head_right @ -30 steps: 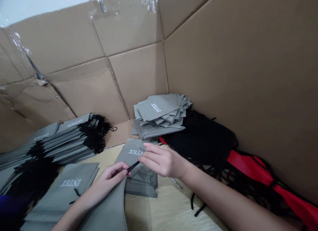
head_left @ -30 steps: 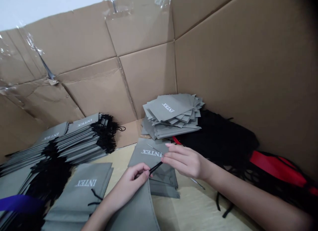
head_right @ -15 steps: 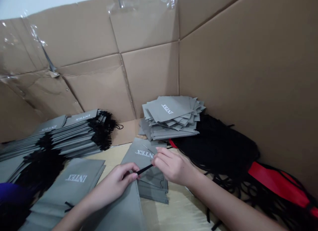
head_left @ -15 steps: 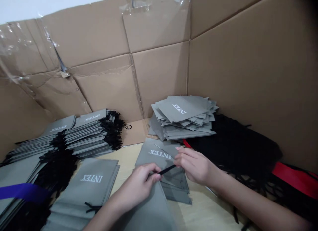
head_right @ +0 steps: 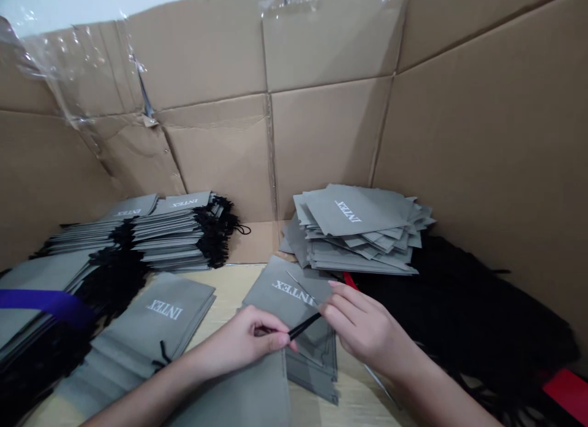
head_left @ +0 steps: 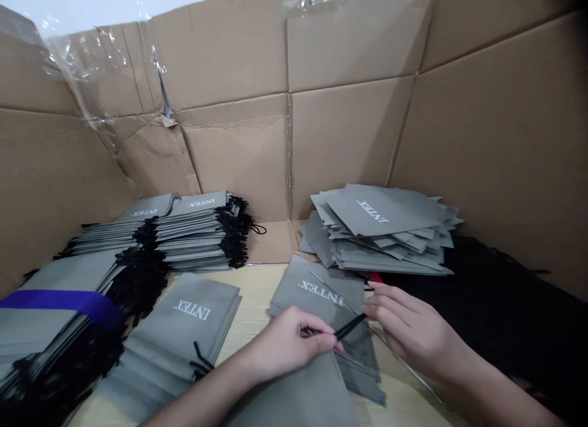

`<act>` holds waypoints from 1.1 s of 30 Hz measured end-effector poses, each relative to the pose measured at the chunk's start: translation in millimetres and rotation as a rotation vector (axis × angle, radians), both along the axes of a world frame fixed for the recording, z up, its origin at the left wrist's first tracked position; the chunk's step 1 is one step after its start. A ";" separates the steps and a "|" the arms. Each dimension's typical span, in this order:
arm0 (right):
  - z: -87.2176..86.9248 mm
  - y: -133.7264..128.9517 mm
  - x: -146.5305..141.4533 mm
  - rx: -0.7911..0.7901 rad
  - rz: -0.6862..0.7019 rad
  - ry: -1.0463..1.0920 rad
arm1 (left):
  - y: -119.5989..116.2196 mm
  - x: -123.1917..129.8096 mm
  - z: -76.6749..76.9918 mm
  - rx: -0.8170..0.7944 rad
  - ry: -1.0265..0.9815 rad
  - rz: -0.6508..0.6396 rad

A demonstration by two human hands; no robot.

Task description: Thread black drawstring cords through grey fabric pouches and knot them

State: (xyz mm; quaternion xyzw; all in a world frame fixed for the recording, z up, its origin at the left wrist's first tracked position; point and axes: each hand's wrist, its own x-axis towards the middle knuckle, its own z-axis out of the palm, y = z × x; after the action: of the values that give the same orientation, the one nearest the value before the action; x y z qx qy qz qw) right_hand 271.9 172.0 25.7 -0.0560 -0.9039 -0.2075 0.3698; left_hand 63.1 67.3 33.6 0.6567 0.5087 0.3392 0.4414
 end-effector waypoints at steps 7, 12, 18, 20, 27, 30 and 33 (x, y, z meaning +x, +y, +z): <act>-10.1 -10.3 -15.1 -0.275 -0.159 -0.104 | -6.0 -7.4 9.5 -0.126 -0.097 -0.089; -13.6 -27.4 -25.2 -0.429 -0.134 -0.126 | -8.7 0.8 17.4 -0.083 -0.238 -0.037; -26.4 -47.9 -32.5 -0.993 -0.014 -0.063 | -5.8 15.1 9.4 0.137 -0.264 0.205; -23.9 -50.5 -33.0 -1.153 -0.036 -0.055 | -4.8 15.6 2.0 0.223 -0.142 0.286; -15.8 -40.8 -36.5 -1.630 -0.052 -0.041 | -5.8 10.4 -14.6 0.473 0.694 0.191; -19.7 -36.7 -39.3 -1.766 -0.019 -0.034 | -8.4 12.9 -13.1 0.538 0.899 0.069; -22.9 -34.8 -40.7 -1.887 0.010 -0.045 | -10.4 15.0 -12.5 0.623 0.929 0.040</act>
State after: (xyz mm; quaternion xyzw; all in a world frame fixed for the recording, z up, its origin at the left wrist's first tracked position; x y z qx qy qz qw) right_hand 231.2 137.2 2.7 -0.3242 -0.7058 0.6105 0.1552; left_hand 78.1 56.9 21.0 0.8269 0.5376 0.1567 -0.0507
